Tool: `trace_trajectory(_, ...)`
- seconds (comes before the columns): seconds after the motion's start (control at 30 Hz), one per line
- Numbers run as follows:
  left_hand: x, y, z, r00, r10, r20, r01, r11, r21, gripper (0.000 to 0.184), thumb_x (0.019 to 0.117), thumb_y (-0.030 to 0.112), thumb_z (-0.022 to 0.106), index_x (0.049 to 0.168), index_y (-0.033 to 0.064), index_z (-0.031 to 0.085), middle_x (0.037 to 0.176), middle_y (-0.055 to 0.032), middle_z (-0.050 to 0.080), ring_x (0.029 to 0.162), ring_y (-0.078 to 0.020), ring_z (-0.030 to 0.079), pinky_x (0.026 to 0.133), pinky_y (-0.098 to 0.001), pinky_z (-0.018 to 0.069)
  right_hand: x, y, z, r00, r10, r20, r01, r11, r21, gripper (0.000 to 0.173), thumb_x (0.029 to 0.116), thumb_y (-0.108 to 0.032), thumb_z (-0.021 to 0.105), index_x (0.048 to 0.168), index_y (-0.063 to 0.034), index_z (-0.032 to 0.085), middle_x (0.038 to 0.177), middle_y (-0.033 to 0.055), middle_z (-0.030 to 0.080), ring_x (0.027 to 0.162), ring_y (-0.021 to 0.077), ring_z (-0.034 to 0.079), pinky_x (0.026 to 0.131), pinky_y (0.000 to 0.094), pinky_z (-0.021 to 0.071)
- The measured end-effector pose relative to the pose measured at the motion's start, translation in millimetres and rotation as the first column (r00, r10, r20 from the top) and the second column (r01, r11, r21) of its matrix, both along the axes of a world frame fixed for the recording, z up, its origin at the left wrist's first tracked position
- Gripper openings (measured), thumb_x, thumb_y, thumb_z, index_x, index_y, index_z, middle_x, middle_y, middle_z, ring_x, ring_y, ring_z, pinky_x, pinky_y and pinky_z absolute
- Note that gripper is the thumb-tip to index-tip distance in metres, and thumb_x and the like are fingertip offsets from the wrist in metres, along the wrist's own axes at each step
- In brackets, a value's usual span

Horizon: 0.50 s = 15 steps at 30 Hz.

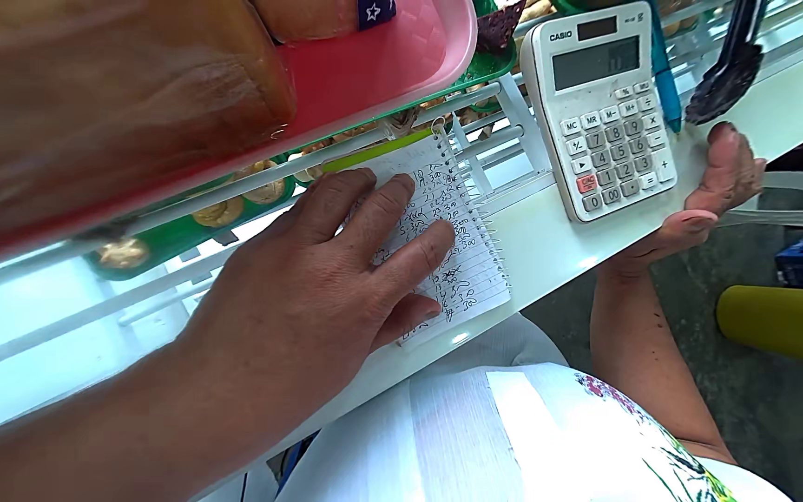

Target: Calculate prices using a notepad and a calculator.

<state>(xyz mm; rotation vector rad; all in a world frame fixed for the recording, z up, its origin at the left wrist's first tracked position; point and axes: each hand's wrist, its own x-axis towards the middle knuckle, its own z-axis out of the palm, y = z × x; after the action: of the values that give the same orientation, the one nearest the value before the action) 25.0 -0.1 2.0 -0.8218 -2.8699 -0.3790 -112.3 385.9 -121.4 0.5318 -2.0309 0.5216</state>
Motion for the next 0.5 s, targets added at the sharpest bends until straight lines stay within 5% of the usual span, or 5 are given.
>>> trace_trajectory(0.5, 0.5, -0.1, -0.8, 1.000, -0.001, 0.008, 0.001, 1.000, 0.019, 0.050, 0.1038, 0.053, 0.043, 0.145, 0.0290, 0.059, 0.147, -0.0195, 0.053, 0.134, -0.0427, 0.048, 0.092, -0.0531, 0.0455, -0.5, -0.6, -0.6, 1.000, -0.007, -0.008, 0.007, 1.000, -0.003, 0.084, 0.0998, -0.073, 0.019, 0.151, -0.0126, 0.047, 0.151, 0.0106, 0.053, 0.148, 0.0252, 0.038, 0.125, 0.0490, 0.0144)
